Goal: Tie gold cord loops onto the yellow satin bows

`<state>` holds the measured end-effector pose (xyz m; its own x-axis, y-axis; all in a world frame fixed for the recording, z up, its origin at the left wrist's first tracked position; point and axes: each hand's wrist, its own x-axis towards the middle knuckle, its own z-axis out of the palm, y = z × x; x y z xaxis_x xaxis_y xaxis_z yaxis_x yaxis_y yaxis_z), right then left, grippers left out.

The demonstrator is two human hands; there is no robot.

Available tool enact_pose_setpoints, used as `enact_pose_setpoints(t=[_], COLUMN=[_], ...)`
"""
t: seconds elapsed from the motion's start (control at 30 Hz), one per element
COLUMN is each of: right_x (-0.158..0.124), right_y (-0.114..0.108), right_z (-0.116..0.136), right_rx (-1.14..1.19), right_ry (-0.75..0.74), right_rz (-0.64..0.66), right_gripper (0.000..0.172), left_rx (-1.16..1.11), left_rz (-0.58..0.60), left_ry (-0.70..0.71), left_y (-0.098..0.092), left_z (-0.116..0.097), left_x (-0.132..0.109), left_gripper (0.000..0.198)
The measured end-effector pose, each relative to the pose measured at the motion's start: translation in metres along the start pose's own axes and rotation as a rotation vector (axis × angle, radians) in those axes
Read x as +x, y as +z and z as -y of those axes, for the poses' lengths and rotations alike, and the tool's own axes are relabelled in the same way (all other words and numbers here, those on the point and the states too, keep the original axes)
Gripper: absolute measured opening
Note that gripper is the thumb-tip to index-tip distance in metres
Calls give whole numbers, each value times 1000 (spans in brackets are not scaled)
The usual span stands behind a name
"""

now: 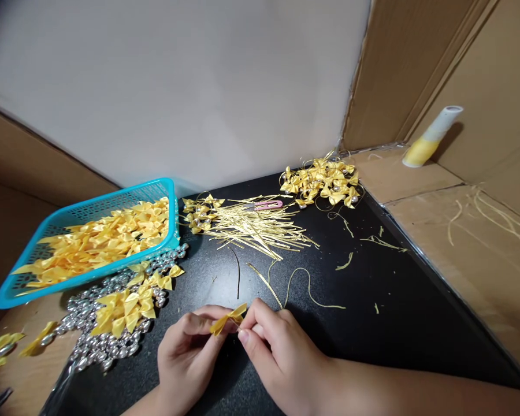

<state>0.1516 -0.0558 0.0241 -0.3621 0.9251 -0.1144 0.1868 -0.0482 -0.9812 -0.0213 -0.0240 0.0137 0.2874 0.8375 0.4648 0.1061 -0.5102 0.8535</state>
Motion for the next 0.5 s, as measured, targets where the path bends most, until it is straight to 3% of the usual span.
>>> enact_pose_setpoints(t=[0.5], right_x=[-3], right_y=[3], right_z=[2], right_rx=[-16], right_ry=[23], right_rz=[-33], right_gripper=[22], left_rx=[83], left_rz=[111], left_ry=[202], left_y=[-5], left_z=[-1], left_x=[4], left_gripper=[23])
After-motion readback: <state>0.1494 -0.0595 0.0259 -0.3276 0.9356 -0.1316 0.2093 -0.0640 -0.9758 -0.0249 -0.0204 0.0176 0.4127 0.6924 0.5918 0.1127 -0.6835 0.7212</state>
